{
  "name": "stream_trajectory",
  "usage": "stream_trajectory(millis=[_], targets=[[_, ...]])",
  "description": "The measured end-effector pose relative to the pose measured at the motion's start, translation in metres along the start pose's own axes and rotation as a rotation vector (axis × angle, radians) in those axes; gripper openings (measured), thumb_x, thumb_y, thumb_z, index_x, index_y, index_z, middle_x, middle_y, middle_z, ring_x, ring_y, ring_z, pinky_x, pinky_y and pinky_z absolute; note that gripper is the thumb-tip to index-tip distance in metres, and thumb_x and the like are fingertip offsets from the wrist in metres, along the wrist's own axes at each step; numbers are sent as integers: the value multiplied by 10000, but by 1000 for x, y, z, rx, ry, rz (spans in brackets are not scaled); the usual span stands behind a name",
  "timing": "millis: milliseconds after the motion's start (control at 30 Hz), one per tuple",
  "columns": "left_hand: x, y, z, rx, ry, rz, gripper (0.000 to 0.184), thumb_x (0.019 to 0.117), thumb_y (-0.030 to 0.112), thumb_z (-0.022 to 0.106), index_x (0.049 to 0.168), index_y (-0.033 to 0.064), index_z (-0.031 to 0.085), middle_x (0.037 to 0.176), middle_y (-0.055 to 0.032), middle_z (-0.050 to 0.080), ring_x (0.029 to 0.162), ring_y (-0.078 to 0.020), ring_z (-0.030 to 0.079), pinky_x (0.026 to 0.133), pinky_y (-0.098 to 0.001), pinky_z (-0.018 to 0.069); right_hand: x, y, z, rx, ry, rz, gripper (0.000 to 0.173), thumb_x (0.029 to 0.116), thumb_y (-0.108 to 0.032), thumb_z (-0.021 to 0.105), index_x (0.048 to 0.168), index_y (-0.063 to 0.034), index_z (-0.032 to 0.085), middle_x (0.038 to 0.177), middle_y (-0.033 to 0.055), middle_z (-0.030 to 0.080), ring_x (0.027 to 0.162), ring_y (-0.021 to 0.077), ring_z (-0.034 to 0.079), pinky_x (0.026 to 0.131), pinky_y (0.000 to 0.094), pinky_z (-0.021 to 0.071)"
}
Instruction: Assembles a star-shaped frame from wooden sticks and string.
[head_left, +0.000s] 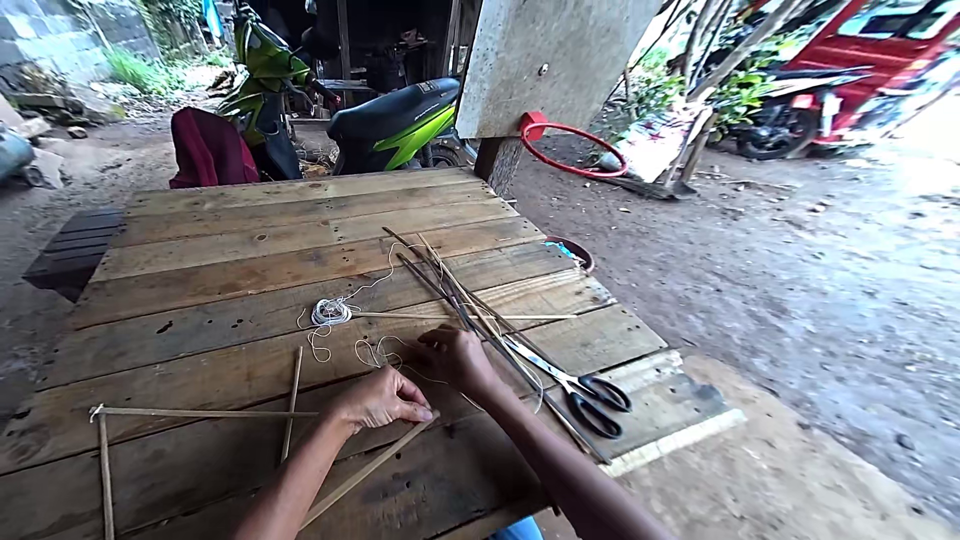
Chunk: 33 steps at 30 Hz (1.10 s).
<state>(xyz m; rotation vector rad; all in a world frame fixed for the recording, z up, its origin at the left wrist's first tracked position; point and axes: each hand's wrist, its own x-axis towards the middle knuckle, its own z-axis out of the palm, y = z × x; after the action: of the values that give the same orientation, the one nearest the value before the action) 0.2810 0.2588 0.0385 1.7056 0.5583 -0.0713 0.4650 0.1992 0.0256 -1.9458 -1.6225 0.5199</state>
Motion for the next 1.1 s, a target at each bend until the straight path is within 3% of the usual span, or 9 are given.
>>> stream_trajectory(millis=[233, 433, 500, 567, 633, 700, 767, 833, 1100], targets=[[2, -1, 1, -15, -5, -12, 57, 943, 56, 704, 945, 10, 739, 804, 56, 698, 720, 24, 622, 732, -180, 525, 26, -25, -12, -339, -323, 32, 287, 1007, -159, 552, 1173, 50, 660, 1225, 253, 636, 1167, 427, 615, 958, 611, 469], [3, -5, 2, -2, -1, -3, 63, 944, 57, 700, 956, 5, 734, 778, 61, 679, 687, 14, 598, 711, -190, 512, 102, -61, -77, -519, -441, 36, 288, 1006, -166, 621, 1155, 77, 664, 1188, 299, 643, 1144, 472, 603, 926, 673, 451], [4, -7, 2, -1, 2, 29, 57, 937, 50, 693, 932, 15, 738, 750, 77, 667, 662, 25, 579, 683, -180, 496, 119, -105, -112, -602, -289, -86, 251, 1002, -147, 613, 1116, 68, 676, 1141, 297, 662, 1107, 482, 624, 880, 694, 466], [4, -8, 1, -10, -4, 38, 61, 940, 49, 689, 931, 16, 740, 746, 85, 665, 658, 32, 575, 673, -172, 490, 113, -163, -158, -545, 100, -218, 303, 1058, -166, 486, 1191, 51, 651, 1202, 288, 657, 1161, 467, 624, 920, 672, 467], [3, -8, 2, -19, -9, 32, 63, 942, 47, 691, 933, 13, 743, 751, 80, 673, 661, 33, 581, 674, -169, 494, 99, -200, -202, -359, 618, -363, 293, 1037, -175, 502, 1188, -7, 689, 1178, 197, 698, 1105, 346, 677, 936, 553, 516], [1, -6, 1, -26, -5, 21, 60, 943, 44, 695, 926, 13, 743, 748, 79, 674, 657, 36, 575, 670, -169, 488, 80, -200, -216, -272, 805, -445, 214, 975, -146, 576, 1039, 2, 716, 1000, 162, 701, 948, 287, 679, 862, 482, 526], [-3, -3, 1, -34, 1, 12, 62, 941, 38, 694, 918, 14, 746, 740, 85, 673, 649, 40, 567, 664, -164, 479, 45, -162, -183, -552, 347, -328, 192, 997, -120, 558, 1012, 35, 671, 978, 240, 666, 951, 411, 666, 814, 604, 508], [-6, 0, 0, -40, 8, 9, 61, 938, 35, 698, 907, 21, 748, 730, 90, 672, 645, 40, 568, 660, -161, 477, 16, -108, -139, -755, -77, -206, 157, 995, -94, 581, 1025, 16, 689, 979, 218, 683, 940, 420, 673, 769, 606, 510], [-13, 10, 1, -97, 33, -36, 31, 925, 26, 716, 940, 23, 743, 764, 68, 700, 672, 18, 617, 683, -174, 514, -21, -40, -81, -529, -71, -86, 256, 1023, -98, 491, 1116, 61, 670, 1118, 253, 671, 1061, 439, 662, 830, 598, 516]])
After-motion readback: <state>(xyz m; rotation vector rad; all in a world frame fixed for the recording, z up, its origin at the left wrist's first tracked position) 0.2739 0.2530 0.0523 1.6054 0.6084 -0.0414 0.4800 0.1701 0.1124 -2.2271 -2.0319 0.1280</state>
